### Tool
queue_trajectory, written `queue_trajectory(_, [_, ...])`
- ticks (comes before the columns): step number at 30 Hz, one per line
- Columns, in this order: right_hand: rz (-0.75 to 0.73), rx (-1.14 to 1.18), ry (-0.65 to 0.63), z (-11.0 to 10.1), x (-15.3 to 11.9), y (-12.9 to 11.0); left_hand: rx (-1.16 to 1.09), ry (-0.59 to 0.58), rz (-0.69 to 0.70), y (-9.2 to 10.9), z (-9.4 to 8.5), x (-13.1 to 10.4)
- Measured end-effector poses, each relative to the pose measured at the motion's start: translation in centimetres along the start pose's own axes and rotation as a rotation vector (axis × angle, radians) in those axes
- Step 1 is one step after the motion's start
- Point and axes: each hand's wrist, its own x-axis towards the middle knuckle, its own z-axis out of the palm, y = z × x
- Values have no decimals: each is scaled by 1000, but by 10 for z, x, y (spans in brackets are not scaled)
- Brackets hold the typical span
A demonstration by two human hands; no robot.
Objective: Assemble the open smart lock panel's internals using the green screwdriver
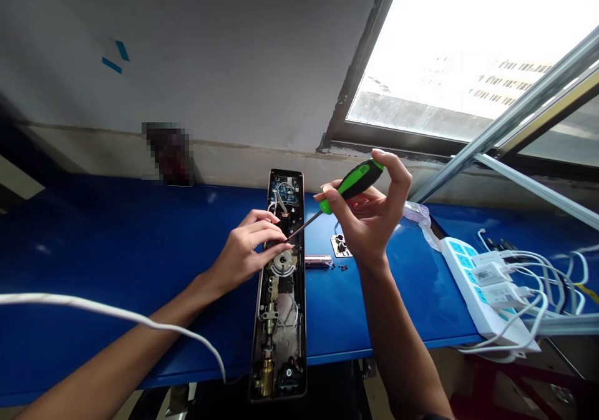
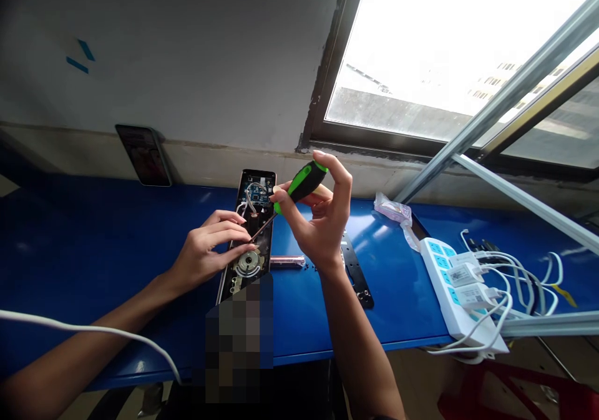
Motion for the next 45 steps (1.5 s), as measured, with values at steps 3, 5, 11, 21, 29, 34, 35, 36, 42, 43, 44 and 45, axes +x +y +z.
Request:
queue_trajectory(3, [-5, 5, 12, -1, -1, 1, -57, 39, -113, 4, 1, 0])
queue_trajectory(5, [-16, -9, 2, -2, -1, 2, -84, 61, -197, 7, 2, 0])
queue_trajectory(11, [-26, 22, -14, -5, 2, 3, -192, 76, -416, 7, 4, -1])
queue_trajectory(21, [0, 116, -45, -3, 2, 5, -240, 78, -436, 4, 4, -3])
queue_trajectory(29, [-64, 156, -55, 1, 5, 9, -261, 112, -474, 4, 4, -4])
queue_trajectory(34, [-105, 225, -67, 8, 9, 4, -231, 133, -455, 3, 4, -5])
queue_trajectory(35, [-111, 223, -79, 9, 11, 2, -222, 136, -432, 2, 4, -5])
queue_trajectory(36, [-120, 222, -94, 10, 12, 1, -212, 135, -401, 2, 3, -5])
queue_trajectory(42, [-198, 160, -171, 13, 19, -3, -54, 97, -206, 0, -1, -5])
queue_trajectory(43, [-213, 142, -190, 14, 19, -2, -20, 91, -186, -1, -2, -5])
queue_trajectory(44, [-227, 128, -207, 15, 19, -1, 13, 87, -170, -1, -3, -5])
queue_trajectory(45, [-236, 116, -221, 17, 19, 0, 41, 83, -161, -1, -4, -5])
